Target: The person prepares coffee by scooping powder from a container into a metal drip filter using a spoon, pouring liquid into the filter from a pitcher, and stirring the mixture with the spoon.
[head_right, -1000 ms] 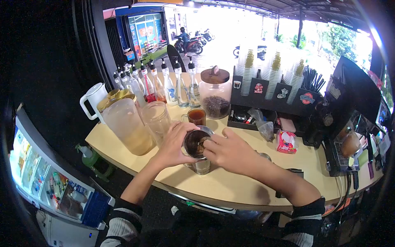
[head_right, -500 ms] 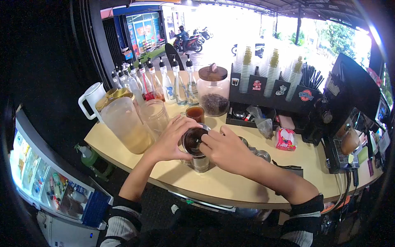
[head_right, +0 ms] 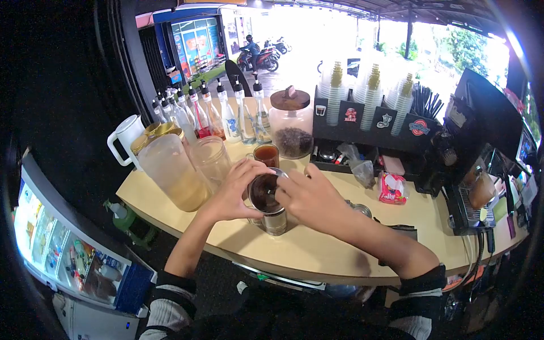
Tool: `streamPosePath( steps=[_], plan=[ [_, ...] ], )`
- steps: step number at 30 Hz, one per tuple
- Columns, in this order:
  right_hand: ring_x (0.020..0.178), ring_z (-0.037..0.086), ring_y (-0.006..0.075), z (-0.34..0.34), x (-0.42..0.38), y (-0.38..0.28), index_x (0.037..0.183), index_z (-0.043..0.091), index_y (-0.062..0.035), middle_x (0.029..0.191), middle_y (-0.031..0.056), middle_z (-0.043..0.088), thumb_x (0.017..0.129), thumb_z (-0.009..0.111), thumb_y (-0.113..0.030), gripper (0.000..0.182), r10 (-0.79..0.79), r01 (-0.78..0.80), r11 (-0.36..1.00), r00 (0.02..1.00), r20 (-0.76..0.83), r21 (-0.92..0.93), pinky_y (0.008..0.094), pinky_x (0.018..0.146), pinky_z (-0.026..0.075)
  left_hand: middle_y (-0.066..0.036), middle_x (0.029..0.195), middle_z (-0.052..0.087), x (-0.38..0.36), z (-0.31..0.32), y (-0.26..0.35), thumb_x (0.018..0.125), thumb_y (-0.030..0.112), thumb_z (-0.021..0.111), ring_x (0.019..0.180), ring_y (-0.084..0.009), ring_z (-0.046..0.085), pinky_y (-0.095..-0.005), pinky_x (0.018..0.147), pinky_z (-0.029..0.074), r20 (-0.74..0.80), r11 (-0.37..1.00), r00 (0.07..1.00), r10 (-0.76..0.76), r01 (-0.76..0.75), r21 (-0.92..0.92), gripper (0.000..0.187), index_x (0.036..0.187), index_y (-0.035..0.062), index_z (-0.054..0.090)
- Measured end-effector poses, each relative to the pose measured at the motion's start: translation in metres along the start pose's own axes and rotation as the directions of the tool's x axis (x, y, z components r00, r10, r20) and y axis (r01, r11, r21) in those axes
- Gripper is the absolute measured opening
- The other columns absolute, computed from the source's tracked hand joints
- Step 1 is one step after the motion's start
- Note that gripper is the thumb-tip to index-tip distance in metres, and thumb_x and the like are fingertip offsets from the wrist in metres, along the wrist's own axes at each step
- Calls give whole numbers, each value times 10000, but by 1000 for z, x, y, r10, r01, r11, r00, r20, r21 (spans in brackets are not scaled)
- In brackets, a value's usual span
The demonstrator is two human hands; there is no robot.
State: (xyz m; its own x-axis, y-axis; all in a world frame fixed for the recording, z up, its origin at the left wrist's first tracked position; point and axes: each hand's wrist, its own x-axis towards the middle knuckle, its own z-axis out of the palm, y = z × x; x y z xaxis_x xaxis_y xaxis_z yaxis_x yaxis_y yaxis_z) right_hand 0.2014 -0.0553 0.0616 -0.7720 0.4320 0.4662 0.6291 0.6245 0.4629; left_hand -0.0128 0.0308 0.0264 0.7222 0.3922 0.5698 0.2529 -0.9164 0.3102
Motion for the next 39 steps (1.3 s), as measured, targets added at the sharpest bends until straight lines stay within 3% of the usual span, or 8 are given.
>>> streamPosePath(
  steps=[2,6,8,12,14,31,36,39],
  plan=[
    [800,495,163,0,3,1,863,602,-84,845,19,512,703,605,-135,168,87,-87,996,996,-20,0,333,691,350,-74,1180,497,0,0,1,510,247,814,1194,-291,450,-495,1097,233,1,1000,1000,2,-2,1,813,1250,148,493],
    [841,523,150,3,3,-8,787,609,-106,861,13,532,721,599,-165,89,1,-1,1000,1000,-3,3,325,668,376,-91,1173,515,0,0,2,485,216,827,1181,-317,458,-472,1099,265,-8,1000,1000,-15,15,-18,815,1233,121,516],
    [828,523,153,-1,5,-4,794,607,-101,855,14,528,717,604,-172,105,92,-94,993,995,-32,-74,321,657,377,-91,1175,515,0,-1,3,484,216,830,1184,-316,458,-472,1101,263,-15,1000,1000,-19,19,-9,819,1235,122,516],
    [812,520,159,7,4,-13,806,609,-99,852,14,524,717,606,-178,119,30,-31,998,999,-21,-50,317,651,376,-86,1181,515,0,-1,3,482,219,841,1197,-311,455,-475,1109,254,-12,1000,1000,-23,23,4,830,1240,123,515],
    [802,520,160,7,4,-13,822,607,-96,847,14,520,724,600,-169,123,121,-126,988,991,-60,-91,319,648,375,-84,1183,515,0,-1,2,485,221,842,1199,-311,454,-476,1109,252,-9,1000,1000,-17,17,8,829,1241,123,515],
    [853,520,153,3,-7,-7,817,583,-110,847,14,515,735,595,-150,92,58,-58,998,998,-11,-20,336,695,364,-103,1176,500,-2,1,3,494,210,814,1183,-327,446,-456,1073,296,-30,1000,999,-13,13,10,793,1224,116,518],
    [818,499,172,3,1,-5,865,591,-100,858,14,520,665,653,-115,209,136,-136,991,991,3,6,345,715,341,-118,1181,476,-7,19,0,494,240,857,1162,-333,450,-444,1019,350,-163,997,985,-48,56,45,812,1217,108,511],
    [885,533,151,1,4,-2,846,606,-117,872,11,527,750,593,-150,102,74,-77,990,997,30,118,335,733,363,-110,1197,453,-8,29,1,510,216,854,1183,-347,430,-444,1021,345,-252,997,964,-79,77,-16,804,1225,138,495]
  ],
)
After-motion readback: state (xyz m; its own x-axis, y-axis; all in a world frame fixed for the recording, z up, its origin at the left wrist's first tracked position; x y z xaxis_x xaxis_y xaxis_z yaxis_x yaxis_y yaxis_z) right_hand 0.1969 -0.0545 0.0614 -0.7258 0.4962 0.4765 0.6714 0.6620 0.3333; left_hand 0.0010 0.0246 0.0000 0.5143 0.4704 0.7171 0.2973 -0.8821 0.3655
